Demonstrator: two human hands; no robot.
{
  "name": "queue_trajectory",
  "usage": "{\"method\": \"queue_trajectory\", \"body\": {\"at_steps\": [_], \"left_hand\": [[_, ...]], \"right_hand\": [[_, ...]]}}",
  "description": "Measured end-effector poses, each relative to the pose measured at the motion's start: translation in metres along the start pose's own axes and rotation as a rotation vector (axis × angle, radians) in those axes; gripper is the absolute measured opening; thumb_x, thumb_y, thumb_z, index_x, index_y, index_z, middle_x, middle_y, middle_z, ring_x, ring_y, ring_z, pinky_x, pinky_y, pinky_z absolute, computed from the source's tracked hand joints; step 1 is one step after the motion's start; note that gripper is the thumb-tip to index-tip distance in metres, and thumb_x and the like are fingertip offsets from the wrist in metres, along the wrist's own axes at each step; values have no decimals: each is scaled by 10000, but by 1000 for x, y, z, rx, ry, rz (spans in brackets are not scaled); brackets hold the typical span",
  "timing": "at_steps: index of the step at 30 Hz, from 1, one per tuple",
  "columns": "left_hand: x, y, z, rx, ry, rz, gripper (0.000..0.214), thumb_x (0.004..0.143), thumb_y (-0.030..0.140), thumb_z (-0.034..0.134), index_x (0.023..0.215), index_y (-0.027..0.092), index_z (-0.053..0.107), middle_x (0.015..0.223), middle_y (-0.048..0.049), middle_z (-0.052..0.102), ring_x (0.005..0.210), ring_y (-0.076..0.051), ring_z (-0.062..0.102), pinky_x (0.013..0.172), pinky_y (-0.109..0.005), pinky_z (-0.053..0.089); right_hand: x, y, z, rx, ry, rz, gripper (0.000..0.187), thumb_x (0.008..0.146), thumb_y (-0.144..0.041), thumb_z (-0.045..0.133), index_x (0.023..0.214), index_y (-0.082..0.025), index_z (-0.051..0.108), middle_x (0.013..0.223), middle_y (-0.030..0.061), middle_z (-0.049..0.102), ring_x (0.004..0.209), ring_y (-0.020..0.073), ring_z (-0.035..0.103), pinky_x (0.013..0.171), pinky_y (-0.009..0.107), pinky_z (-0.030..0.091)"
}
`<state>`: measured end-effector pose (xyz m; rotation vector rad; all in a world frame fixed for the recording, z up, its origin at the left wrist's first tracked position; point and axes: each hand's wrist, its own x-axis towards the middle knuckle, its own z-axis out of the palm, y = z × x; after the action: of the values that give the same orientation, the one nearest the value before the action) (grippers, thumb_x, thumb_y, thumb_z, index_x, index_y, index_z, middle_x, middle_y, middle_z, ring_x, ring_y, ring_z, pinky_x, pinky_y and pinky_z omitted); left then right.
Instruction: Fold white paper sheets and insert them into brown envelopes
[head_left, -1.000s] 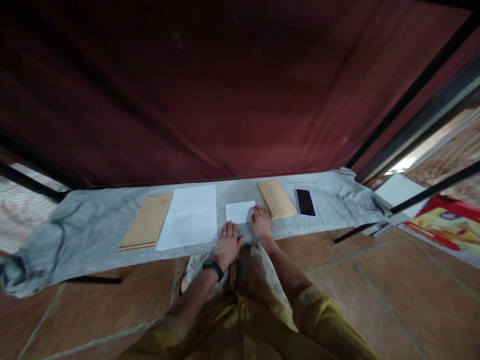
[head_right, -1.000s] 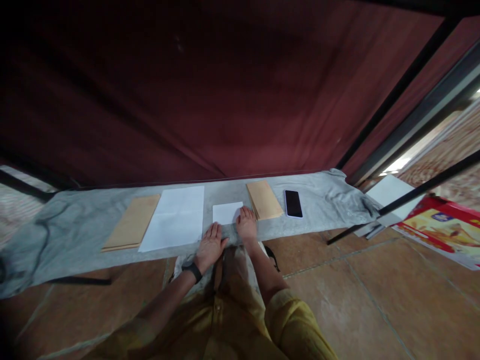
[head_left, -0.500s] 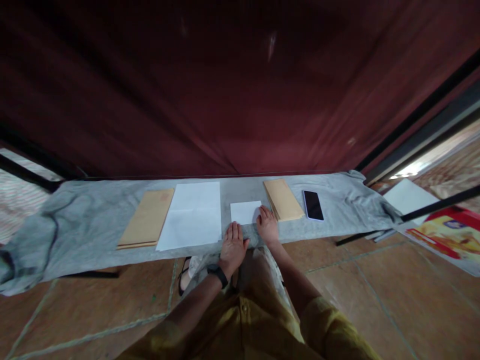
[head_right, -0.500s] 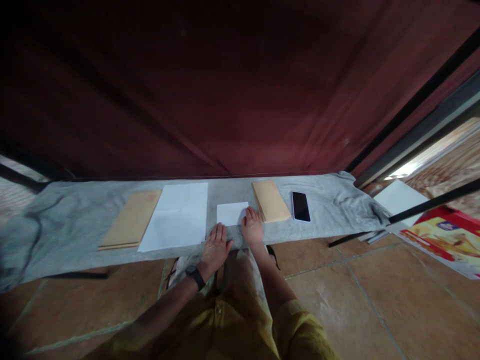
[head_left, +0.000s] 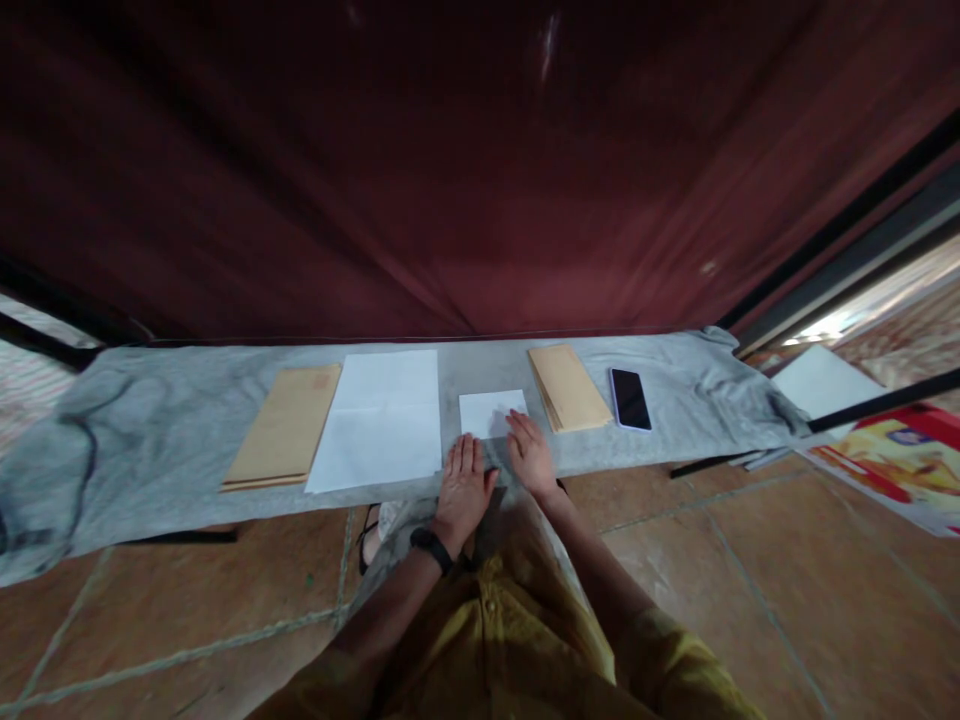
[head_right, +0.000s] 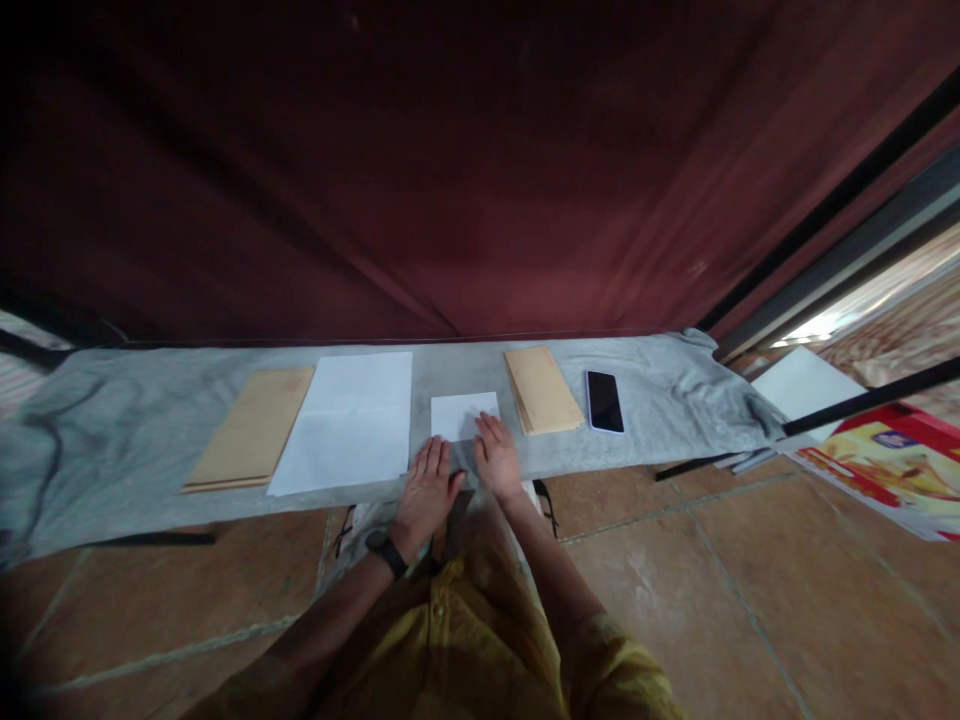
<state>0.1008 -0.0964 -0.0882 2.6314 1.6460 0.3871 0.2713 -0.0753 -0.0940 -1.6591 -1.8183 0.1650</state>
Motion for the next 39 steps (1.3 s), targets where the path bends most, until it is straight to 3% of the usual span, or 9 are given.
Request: {"method": "queue_trajectory", "body": {"at_steps": [4, 8, 22, 29, 34, 39], "left_hand": [[-1, -3, -1, -14, 7, 50, 553, 944, 212, 432, 1461, 16, 445, 1524, -227, 471, 1461, -319, 390, 1190, -493, 349], [-1, -4, -7, -8, 3, 58, 532, 955, 208, 416, 1459, 42, 458, 1491, -204, 514, 1431, -298, 434, 1188, -480, 347], [12, 8, -30, 192, -159, 97, 678, 973, 486, 492, 1441, -5, 485, 1441, -255, 532, 1350, -381, 465, 1171, -522, 298], [12, 11, -25, 237, -179, 95, 739, 935, 463, 574, 1446, -57, 451, 1457, -295, 496, 1362, -405, 442, 1172, -521, 293], [9, 8, -24, 256, -185, 109, 695, 923, 369, 598, 1489, 4, 423, 1503, -266, 462, 1398, -393, 403, 1157, -533, 314], [7, 8, -24, 267, -186, 118, 704, 924, 342, 598, 1496, -16, 398, 1504, -278, 452, 1400, -397, 393, 1137, -539, 338]], "right_hand": [[-18, -27, 3, 22, -180, -165, 438, 1047, -294, 371, 1423, -180, 566, 1480, 88, 562, 1410, 217, 467, 1211, 451, 328], [-25, -38, 5, -46, -189, -115, 460, 1067, -332, 348, 1451, -159, 533, 1491, 105, 548, 1420, 227, 455, 1219, 458, 294], [-33, -7, -8, -213, -90, -16, 462, 1066, -335, 370, 1480, -172, 493, 1524, 107, 511, 1425, 263, 425, 1194, 479, 266], [-41, 1, -11, -263, -58, 3, 484, 1061, -339, 373, 1495, -147, 468, 1525, 130, 505, 1430, 274, 412, 1191, 479, 264], [-44, 3, -10, -287, -31, 27, 493, 1060, -346, 365, 1492, -132, 471, 1526, 152, 497, 1438, 287, 401, 1183, 498, 281], [-45, 6, -14, -289, -32, 18, 509, 1063, -344, 346, 1497, -101, 453, 1527, 163, 491, 1433, 288, 409, 1185, 493, 299]]}}
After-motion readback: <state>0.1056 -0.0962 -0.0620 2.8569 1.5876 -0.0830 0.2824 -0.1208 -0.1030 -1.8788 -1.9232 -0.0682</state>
